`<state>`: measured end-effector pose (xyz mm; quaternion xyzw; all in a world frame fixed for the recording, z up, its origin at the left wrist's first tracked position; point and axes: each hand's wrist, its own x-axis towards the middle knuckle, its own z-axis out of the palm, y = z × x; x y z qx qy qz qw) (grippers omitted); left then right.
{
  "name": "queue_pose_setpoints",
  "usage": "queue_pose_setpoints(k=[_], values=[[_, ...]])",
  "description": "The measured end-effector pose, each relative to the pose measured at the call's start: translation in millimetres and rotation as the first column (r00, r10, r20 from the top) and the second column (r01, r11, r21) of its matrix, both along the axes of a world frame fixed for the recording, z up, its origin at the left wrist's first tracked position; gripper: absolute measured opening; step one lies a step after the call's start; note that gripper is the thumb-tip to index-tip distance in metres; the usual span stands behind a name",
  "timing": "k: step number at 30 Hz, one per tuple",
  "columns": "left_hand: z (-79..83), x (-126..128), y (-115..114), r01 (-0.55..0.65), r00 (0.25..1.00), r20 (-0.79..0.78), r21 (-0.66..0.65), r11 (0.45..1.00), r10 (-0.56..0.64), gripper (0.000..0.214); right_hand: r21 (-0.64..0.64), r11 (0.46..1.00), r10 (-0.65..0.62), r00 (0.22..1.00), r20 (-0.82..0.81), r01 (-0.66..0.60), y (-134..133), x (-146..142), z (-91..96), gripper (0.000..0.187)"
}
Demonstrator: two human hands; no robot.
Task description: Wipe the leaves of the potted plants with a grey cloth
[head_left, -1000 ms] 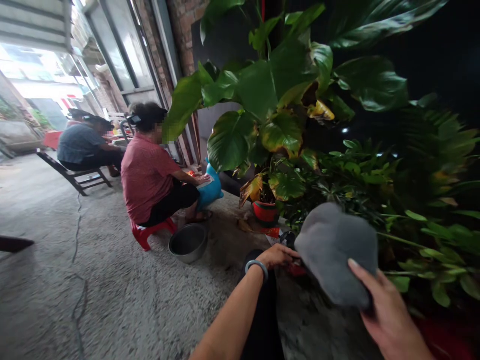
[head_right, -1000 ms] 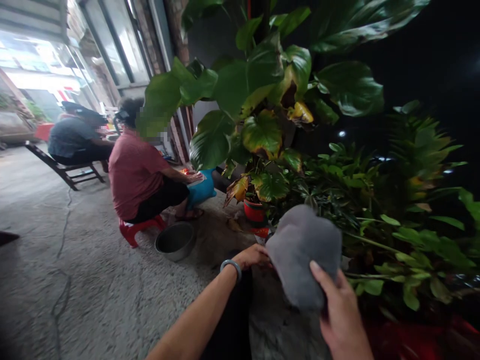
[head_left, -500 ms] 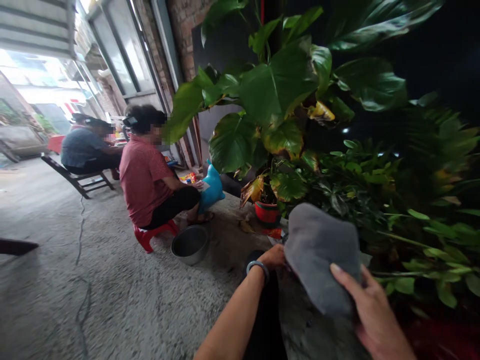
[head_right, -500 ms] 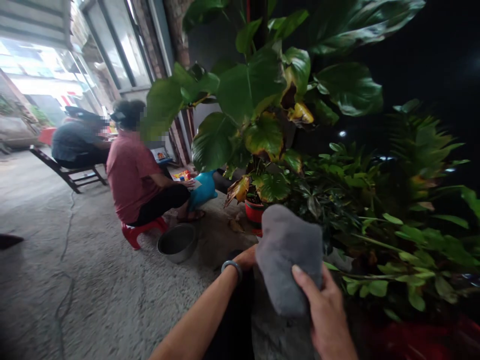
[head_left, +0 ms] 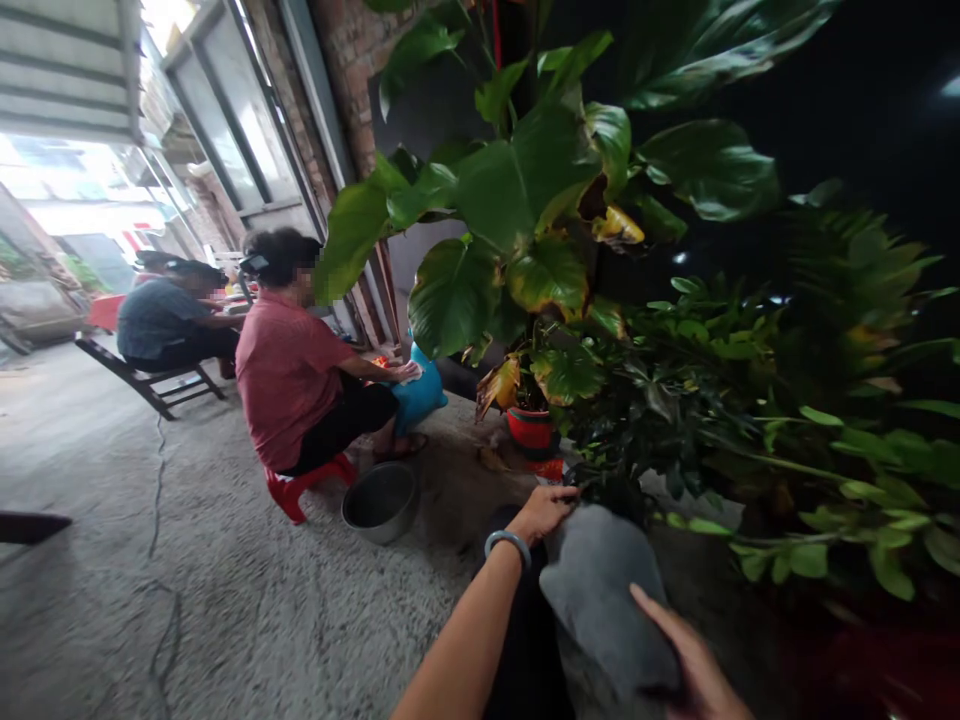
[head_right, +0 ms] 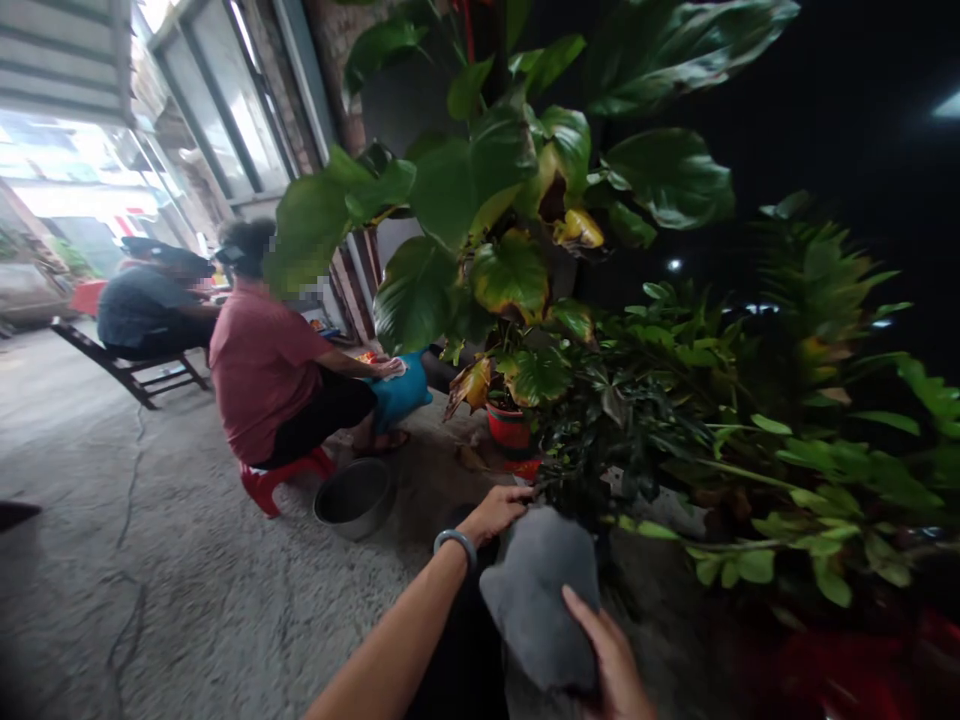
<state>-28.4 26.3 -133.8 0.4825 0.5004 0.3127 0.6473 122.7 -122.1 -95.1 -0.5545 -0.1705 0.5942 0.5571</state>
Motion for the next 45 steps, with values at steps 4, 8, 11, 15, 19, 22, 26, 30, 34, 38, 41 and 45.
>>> queue_pose_setpoints(k=[4, 8, 11, 15, 19, 22, 26, 30, 34, 38, 41, 45], values=[[9.6, -3, -8, -0.001, 1.000, -0.029, 0.013, 1.000, 0.002, 0.036, -0.006, 0.989, -0.148, 0.986, -0.078, 0.148, 40, 22, 29.4, 0.036], [18.5, -4, -14, -0.058, 0.995, -0.077, 0.022, 0.998, 0.059, 0.042, -0.099, 0.966, -0.252, 0.957, -0.141, 0.240, 56, 22, 38.3, 0.028], [20.9, -3, -29, -0.232, 0.970, -0.061, 0.082, 0.969, 0.237, 0.045, -0.228, 0.957, -0.213, 0.968, -0.135, 0.179, 39, 2, 25.3, 0.030], [23.8, 5, -75, -0.458, 0.889, 0.131, 0.209, 0.864, 0.439, 0.046, -0.127, 0.978, -0.147, 0.979, 0.138, 0.164, 26, -16, 17.2, 0.055], [40.1, 16, -110, -0.333, 0.927, 0.267, 0.263, 0.906, 0.263, 0.069, 0.124, 0.989, -0.130, 0.864, 0.486, 0.079, 39, -20, 28.2, 0.077], [54.8, 19, -111, -0.268, 0.894, 0.411, 0.173, 0.948, 0.178, 0.077, 0.308, 0.947, -0.126, 0.779, 0.615, -0.090, 42, -27, 24.3, 0.072], [58.8, 17, -105, -0.244, 0.838, 0.512, 0.038, 0.969, 0.191, 0.072, 0.398, 0.899, -0.184, 0.669, 0.720, -0.181, 27, -42, 0.5, 0.058], [48.5, 21, -108, -0.301, 0.784, 0.505, -0.199, 0.932, 0.361, 0.059, 0.443, 0.851, -0.140, 0.690, 0.710, -0.283, 16, -46, -6.3, 0.054], [52.9, 19, -101, -0.487, 0.704, 0.441, -0.270, 0.831, 0.556, 0.048, 0.384, 0.901, 0.043, 0.924, 0.381, -0.201, 24, -29, 9.8, 0.060], [83.9, 3, -77, -0.630, 0.675, 0.425, -0.092, 0.771, 0.603, 0.051, 0.127, 0.985, -0.137, 0.976, 0.168, 0.116, 44, -3, 16.0, 0.054], [108.1, -3, -54, -0.685, 0.670, 0.452, 0.071, 0.725, 0.589, 0.059, 0.083, 0.990, -0.124, 0.985, 0.122, 0.114, 62, 8, 13.2, 0.042], [107.5, 5, -31, -0.654, 0.746, 0.407, 0.293, 0.698, 0.528, 0.065, 0.158, 0.987, 0.040, 0.999, -0.033, -0.034, 79, 5, 14.1, 0.030]])
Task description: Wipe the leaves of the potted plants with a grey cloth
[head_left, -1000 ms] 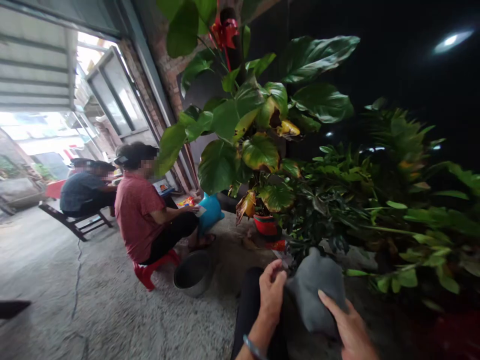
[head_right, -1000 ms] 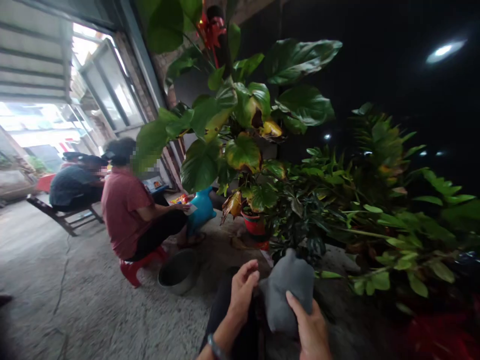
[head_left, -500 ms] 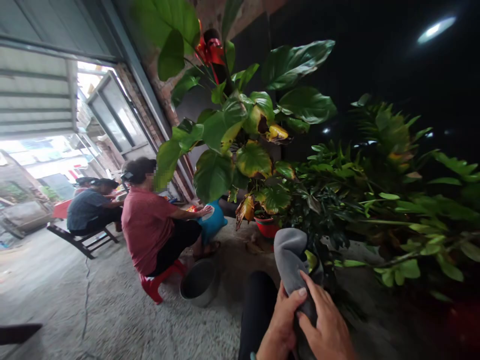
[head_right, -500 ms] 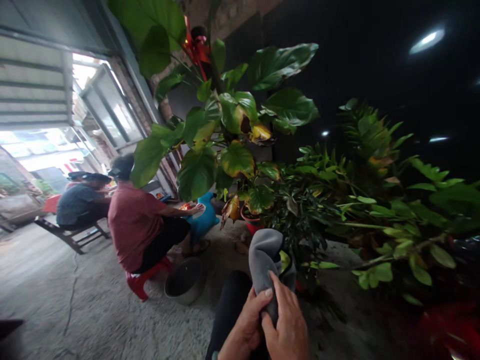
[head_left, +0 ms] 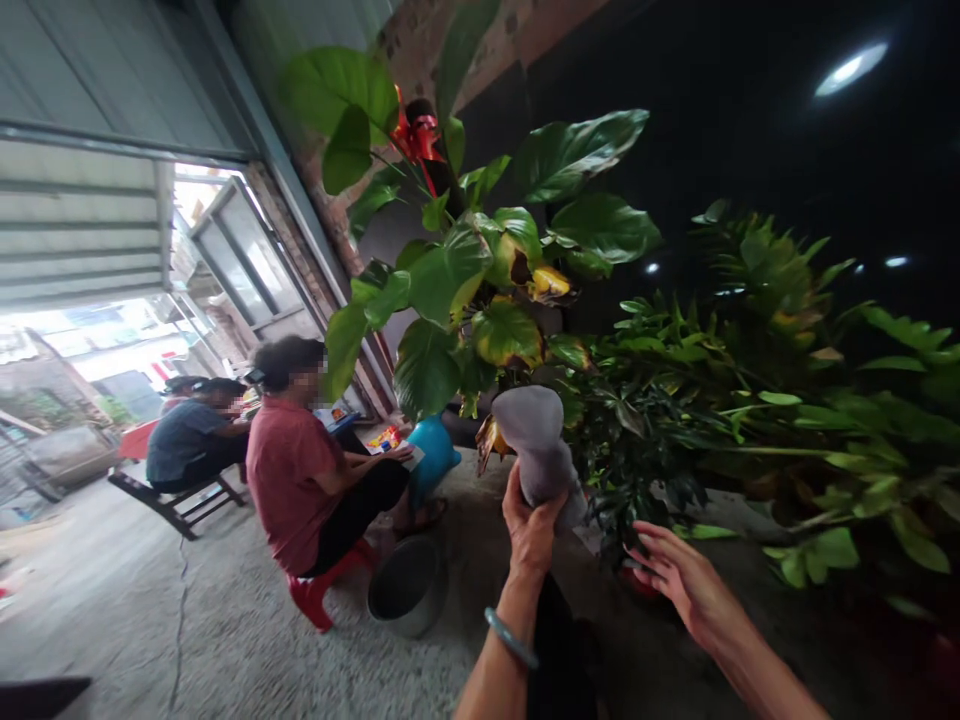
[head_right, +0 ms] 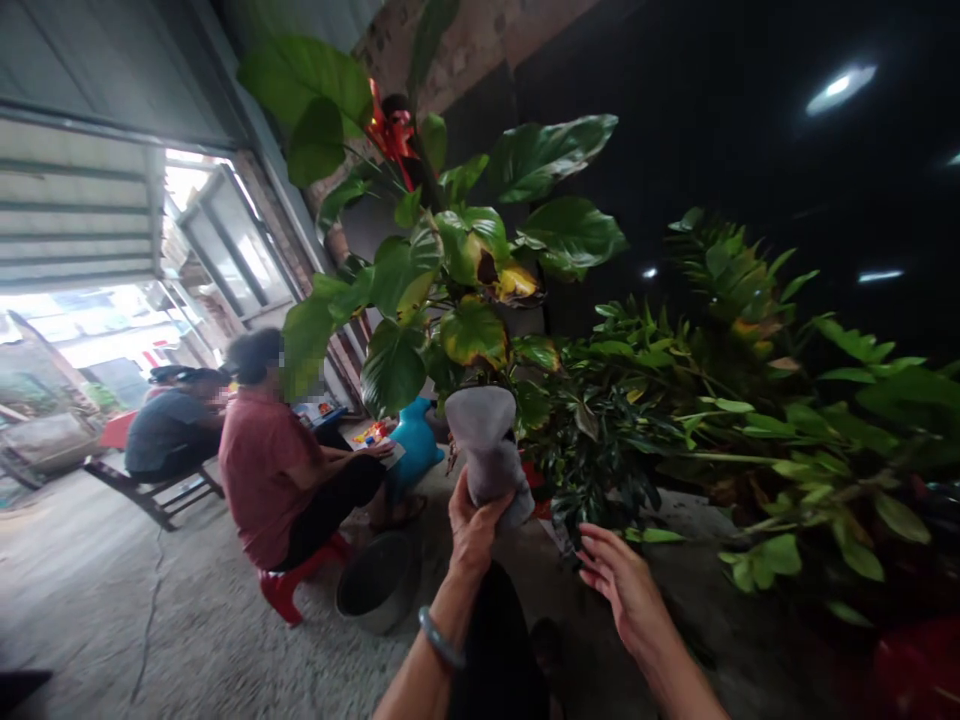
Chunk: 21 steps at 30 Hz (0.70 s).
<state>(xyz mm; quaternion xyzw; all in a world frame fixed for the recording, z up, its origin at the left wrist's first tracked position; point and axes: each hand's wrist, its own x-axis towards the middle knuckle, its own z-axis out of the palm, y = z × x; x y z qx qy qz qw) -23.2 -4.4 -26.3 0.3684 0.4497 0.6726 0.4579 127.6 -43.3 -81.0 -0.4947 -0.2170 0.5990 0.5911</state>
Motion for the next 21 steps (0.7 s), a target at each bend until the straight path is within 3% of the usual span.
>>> queue_pose_setpoints(k=[2, 4, 6, 9, 12, 14, 17, 19, 21], values=[[-16.9, 4, 0, 0.139, 0.983, -0.111, -0.055, 0.989, -0.144, 0.057, 0.002, 0.999, 0.044, 0.999, -0.029, -0.044, 1, -2, 0.1, 0.032], [-35.9, 3, -6, 0.291, 0.929, -0.180, -0.186, 0.939, -0.323, 0.046, -0.027, 0.998, 0.059, 0.998, -0.037, -0.060, -5, 0, -3.3, 0.035], [-46.5, -2, -14, 0.374, 0.887, -0.174, -0.272, 0.887, -0.428, 0.041, -0.055, 0.997, 0.050, 0.998, -0.031, -0.051, -14, 5, -9.6, 0.037], [-33.2, -12, -12, 0.385, 0.900, -0.131, -0.211, 0.898, -0.416, 0.045, -0.054, 0.998, 0.026, 0.999, -0.033, -0.027, -25, 12, -17.7, 0.038], [-0.5, -14, 12, 0.282, 0.948, -0.133, -0.073, 0.957, -0.290, 0.049, -0.028, 1.000, -0.015, 0.998, -0.053, 0.013, -27, 12, -17.0, 0.040], [12.8, -10, 30, 0.217, 0.967, -0.136, -0.016, 0.976, -0.217, 0.051, -0.017, 0.999, -0.034, 0.997, -0.066, 0.033, -25, 8, -13.4, 0.040], [3.6, -4, 40, 0.221, 0.955, -0.178, -0.108, 0.969, -0.237, 0.042, -0.010, 0.999, -0.041, 0.996, -0.082, 0.040, -23, 5, -9.5, 0.039], [-16.2, -5, 29, 0.305, 0.909, -0.192, -0.303, 0.903, -0.371, 0.034, -0.011, 0.999, -0.049, 0.994, -0.094, 0.048, -24, 6, -9.4, 0.039], [-34.6, -12, 12, 0.427, 0.820, -0.149, -0.483, 0.764, -0.552, 0.034, -0.030, 0.998, -0.060, 0.993, -0.105, 0.057, -27, 9, -10.8, 0.038]])
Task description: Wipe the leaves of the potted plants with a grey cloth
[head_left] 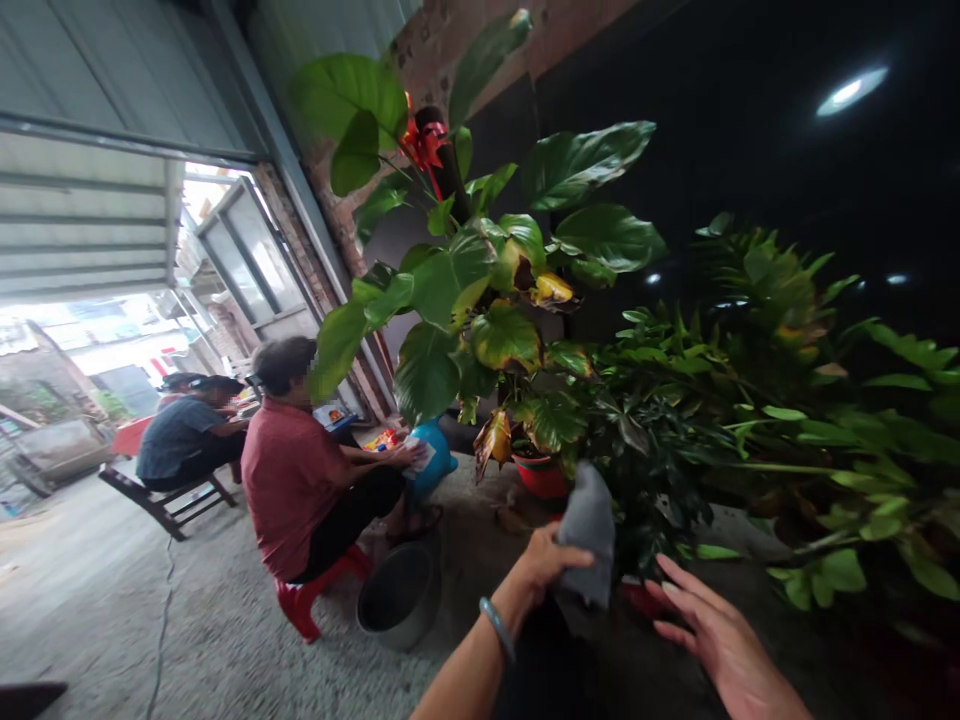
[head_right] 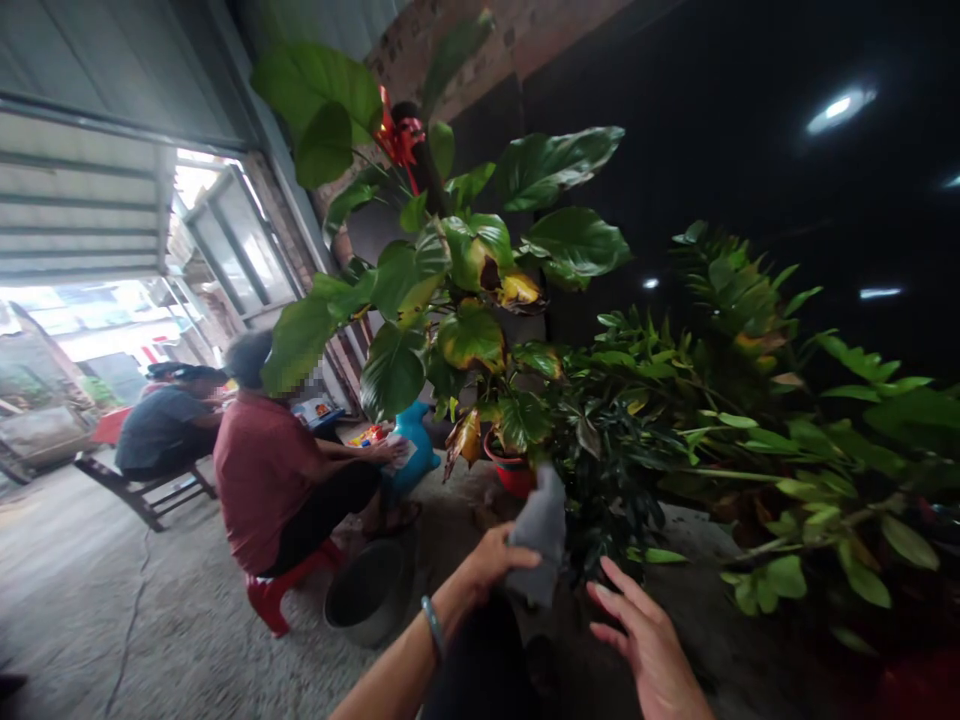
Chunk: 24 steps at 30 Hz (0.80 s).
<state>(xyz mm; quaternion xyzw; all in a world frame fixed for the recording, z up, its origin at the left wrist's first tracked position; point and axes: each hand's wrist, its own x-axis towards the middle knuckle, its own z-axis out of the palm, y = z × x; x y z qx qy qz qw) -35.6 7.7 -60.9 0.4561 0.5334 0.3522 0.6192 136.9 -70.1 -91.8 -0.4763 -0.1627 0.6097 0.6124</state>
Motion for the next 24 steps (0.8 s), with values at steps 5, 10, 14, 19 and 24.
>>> queue_pose_setpoints(k=[5, 10, 14, 19, 24], values=[[8.2, -22, -16, 0.092, 0.995, 0.045, 0.035, 0.995, -0.093, 0.037, -0.021, 0.999, -0.025, 1.000, -0.007, 0.025, -4, 6, -3.8, 0.038], [43.4, -9, 17, -0.249, 0.952, 0.247, 0.293, 0.923, 0.179, 0.043, 0.006, 1.000, -0.028, 1.000, -0.009, 0.028, -2, 0, -2.6, 0.039], [23.3, 5, 13, -0.177, 0.980, 0.122, 0.172, 0.969, 0.157, 0.038, 0.022, 1.000, -0.012, 1.000, 0.007, 0.012, -3, -1, -2.4, 0.038], [4.7, -15, -22, 0.226, 0.974, -0.019, -0.031, 0.974, -0.226, 0.040, -0.014, 1.000, -0.020, 0.999, 0.038, 0.021, -8, 8, -5.8, 0.037], [41.8, -20, -1, -0.052, 0.982, 0.186, 0.170, 0.984, 0.020, 0.045, 0.005, 0.999, -0.035, 0.999, 0.037, 0.035, -7, 5, -3.1, 0.035]])
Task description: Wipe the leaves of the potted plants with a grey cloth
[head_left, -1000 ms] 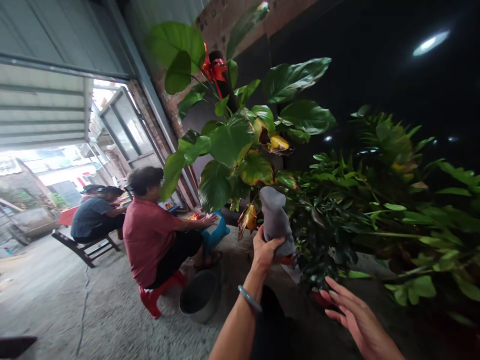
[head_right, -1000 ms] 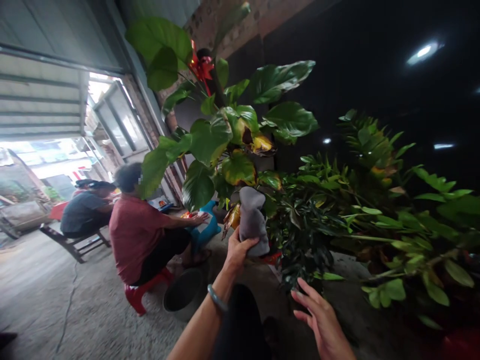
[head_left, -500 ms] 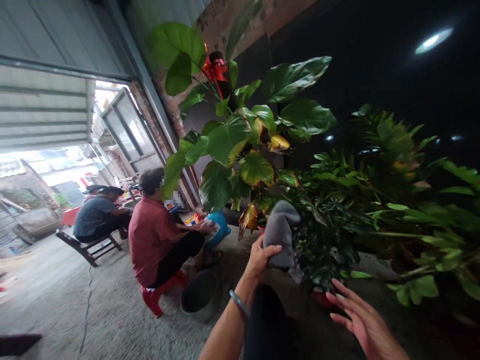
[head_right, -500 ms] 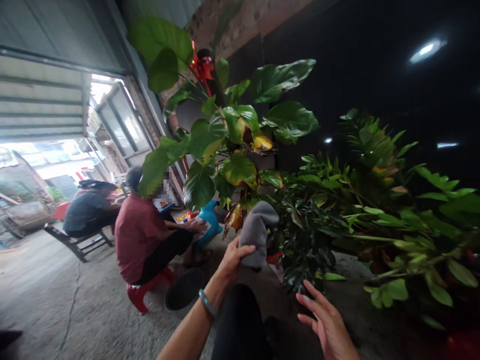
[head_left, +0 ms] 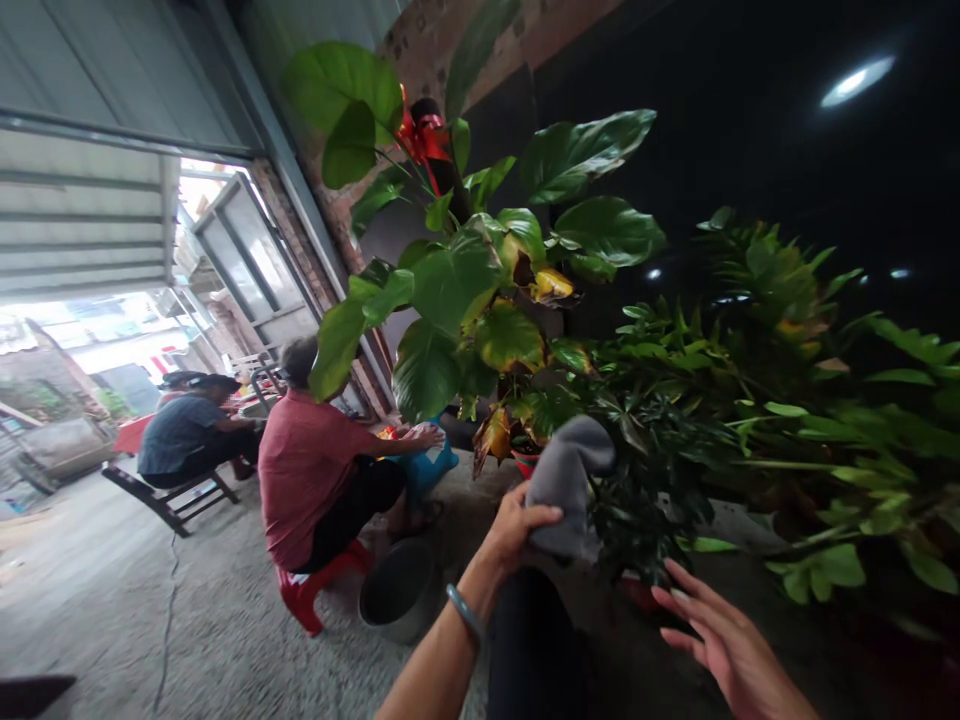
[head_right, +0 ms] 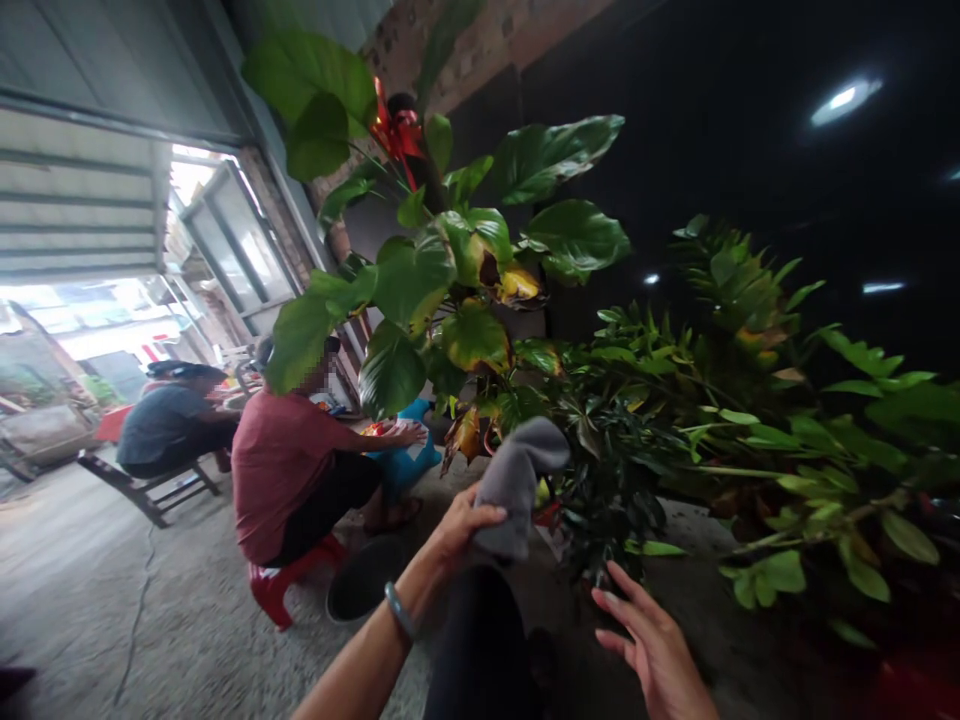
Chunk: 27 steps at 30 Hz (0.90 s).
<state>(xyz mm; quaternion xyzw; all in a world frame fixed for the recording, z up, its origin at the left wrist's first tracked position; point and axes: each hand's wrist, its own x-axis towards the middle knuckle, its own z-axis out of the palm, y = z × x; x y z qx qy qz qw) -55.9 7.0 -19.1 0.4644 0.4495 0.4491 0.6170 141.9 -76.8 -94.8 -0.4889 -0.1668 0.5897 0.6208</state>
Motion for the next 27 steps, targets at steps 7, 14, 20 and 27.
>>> queue_pose_setpoints(k=[7, 14, 20, 27], values=[[-13.0, 27, 5, 0.023, 0.997, -0.068, -0.030, 0.999, -0.025, 0.042, 0.012, 1.000, 0.020, 1.000, -0.017, -0.020, 2, -1, 1.8, 0.039], [0.8, 9, -11, 0.309, 0.933, -0.209, 0.054, 0.949, -0.292, 0.053, 0.003, 1.000, 0.012, 1.000, 0.005, -0.012, -2, 3, -4.0, 0.025], [18.5, 50, 24, -0.078, 0.996, 0.056, 0.163, 0.984, 0.070, 0.052, -0.006, 1.000, 0.023, 0.999, 0.043, -0.023, -1, -2, 10.5, 0.039], [6.7, 35, -5, 0.558, 0.748, -0.435, 0.001, 0.830, -0.502, 0.052, -0.023, 1.000, -0.003, 1.000, -0.002, 0.003, -4, 6, -10.4, 0.021]])
